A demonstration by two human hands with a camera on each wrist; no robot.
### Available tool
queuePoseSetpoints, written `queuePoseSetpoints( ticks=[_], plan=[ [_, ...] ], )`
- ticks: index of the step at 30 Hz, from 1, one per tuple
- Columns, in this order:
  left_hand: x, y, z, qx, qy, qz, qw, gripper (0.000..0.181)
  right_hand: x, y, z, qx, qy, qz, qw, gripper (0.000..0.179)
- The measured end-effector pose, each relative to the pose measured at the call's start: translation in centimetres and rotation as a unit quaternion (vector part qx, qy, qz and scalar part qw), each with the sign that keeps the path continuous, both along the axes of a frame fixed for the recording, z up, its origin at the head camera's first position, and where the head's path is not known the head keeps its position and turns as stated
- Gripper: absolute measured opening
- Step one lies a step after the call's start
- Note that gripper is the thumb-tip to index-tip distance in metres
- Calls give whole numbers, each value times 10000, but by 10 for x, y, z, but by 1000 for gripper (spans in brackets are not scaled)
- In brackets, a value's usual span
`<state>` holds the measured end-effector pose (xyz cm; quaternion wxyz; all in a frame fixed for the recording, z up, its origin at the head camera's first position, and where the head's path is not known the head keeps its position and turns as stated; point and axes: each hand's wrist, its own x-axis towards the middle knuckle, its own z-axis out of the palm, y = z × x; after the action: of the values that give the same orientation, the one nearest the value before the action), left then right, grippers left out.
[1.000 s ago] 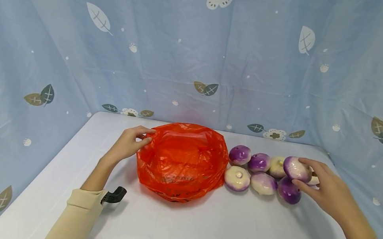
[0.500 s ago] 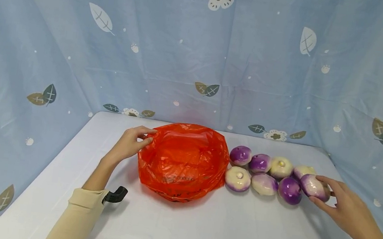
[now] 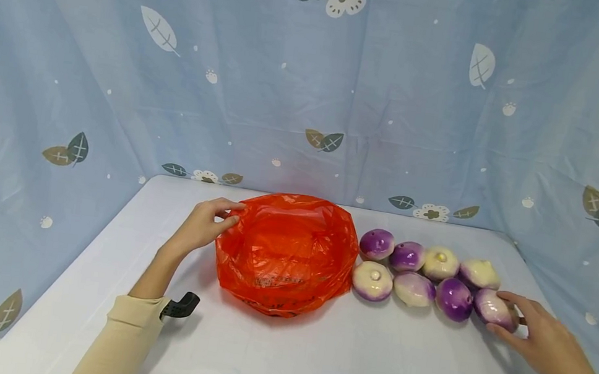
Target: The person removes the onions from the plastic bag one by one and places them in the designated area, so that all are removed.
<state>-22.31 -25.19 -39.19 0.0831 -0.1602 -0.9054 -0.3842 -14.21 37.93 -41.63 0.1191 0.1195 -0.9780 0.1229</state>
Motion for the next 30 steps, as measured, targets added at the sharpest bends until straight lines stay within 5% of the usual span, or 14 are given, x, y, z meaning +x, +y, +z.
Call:
queuePoseSetpoints(
  ticks=[23, 30],
  plan=[
    [2, 3, 2, -26, -35, -177, 9998, 31, 1, 0, -3, -22, -394, -224, 9990, 73],
    [12, 7, 9, -314, 178, -238, 9991, 31, 3, -3, -3, -37, -358, -85, 9993, 79]
  ],
)
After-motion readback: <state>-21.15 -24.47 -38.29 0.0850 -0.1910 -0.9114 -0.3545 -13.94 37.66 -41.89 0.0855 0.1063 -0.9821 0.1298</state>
